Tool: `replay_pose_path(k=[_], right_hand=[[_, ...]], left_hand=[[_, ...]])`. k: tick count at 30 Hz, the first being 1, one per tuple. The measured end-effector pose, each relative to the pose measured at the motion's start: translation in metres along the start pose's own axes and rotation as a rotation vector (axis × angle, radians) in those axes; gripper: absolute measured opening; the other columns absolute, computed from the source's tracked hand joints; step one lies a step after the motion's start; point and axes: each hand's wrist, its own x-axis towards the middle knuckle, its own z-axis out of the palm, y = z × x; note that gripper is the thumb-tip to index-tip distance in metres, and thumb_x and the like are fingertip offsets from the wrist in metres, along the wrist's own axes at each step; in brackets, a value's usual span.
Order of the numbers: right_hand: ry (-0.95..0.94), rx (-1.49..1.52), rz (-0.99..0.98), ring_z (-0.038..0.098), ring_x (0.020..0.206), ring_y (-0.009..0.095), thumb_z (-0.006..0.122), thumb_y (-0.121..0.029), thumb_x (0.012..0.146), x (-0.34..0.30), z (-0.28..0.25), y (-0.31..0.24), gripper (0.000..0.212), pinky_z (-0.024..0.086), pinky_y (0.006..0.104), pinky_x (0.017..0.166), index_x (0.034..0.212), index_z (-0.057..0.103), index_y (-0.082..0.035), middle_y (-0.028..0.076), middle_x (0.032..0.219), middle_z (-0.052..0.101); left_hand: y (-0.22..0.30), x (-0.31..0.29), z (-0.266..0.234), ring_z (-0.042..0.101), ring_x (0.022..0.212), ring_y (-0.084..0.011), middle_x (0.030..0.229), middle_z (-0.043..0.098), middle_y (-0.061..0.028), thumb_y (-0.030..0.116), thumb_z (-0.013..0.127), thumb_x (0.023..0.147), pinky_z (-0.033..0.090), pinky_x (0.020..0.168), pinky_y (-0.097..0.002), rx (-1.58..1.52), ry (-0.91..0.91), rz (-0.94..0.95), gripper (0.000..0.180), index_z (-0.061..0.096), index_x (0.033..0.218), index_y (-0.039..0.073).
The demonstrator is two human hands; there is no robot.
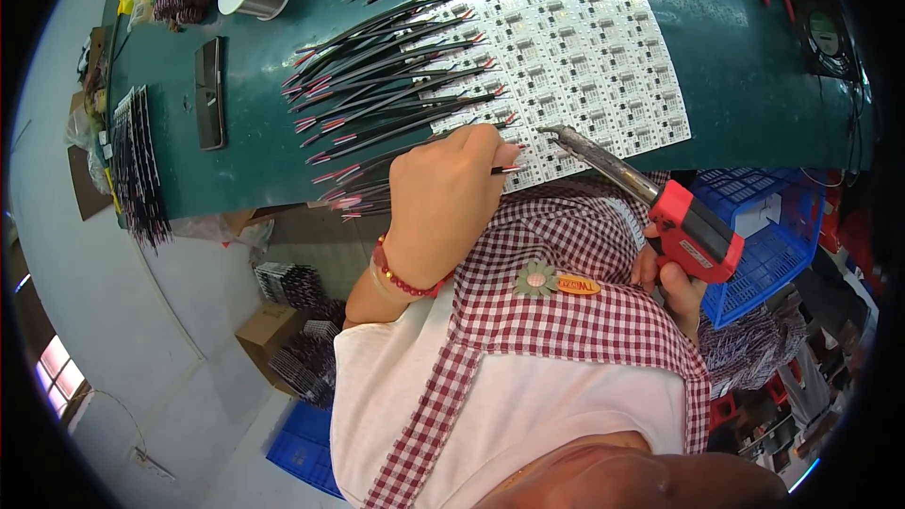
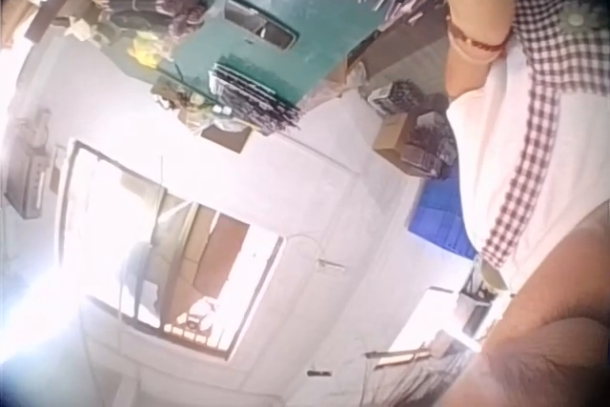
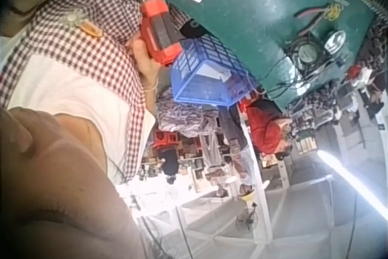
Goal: The person solders wires to LED circuit boards using a soldering iron and solder wire.
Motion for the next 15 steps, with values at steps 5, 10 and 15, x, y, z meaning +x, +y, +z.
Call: replay_pose_path(k=[5, 10, 15], right_hand=[[-0.02, -0.002, 0.046, 0.049, 0.052, 0.012, 0.065, -0.03, 0.083, -0.001, -0.0008, -0.0023, 0.057, 0.046, 0.0279, 0.057, 0.12, 0.047, 0.009, 0.007, 0.064, 0.053], [-0.032, 0.013, 0.098, 0.05, 0.058, 0.011, 0.065, -0.024, 0.081, -0.0032, -0.0032, -0.002, 0.055, 0.046, 0.0278, 0.061, 0.122, 0.048, 0.007, 0.006, 0.068, 0.055], [-0.059, 0.013, 0.094, 0.051, 0.059, 0.012, 0.063, -0.022, 0.081, -0.003, -0.005, -0.0011, 0.05, 0.047, 0.0281, 0.06, 0.12, 0.049, 0.006, 0.006, 0.069, 0.055]], left_hand=[[0.002, 0.007, 0.0018, 0.056, 0.051, -0.0289, 0.06, 0.059, -0.0103, 0.02, 0.069, 0.079, 0.04, 0.047, -0.0366, 0.059, -0.038, -0.058, 0.022, 0.058, 0.069, 0.004], [0.0037, 0.0076, 0.0047, 0.055, 0.05, -0.0288, 0.059, 0.058, -0.0104, 0.021, 0.068, 0.08, 0.04, 0.046, -0.0375, 0.083, -0.017, -0.075, 0.024, 0.057, 0.067, 0.004], [0.0052, 0.0067, 0.0064, 0.055, 0.048, -0.0295, 0.058, 0.058, -0.0109, 0.02, 0.067, 0.08, 0.04, 0.046, -0.0383, 0.061, 0.007, -0.089, 0.024, 0.056, 0.066, 0.004]])
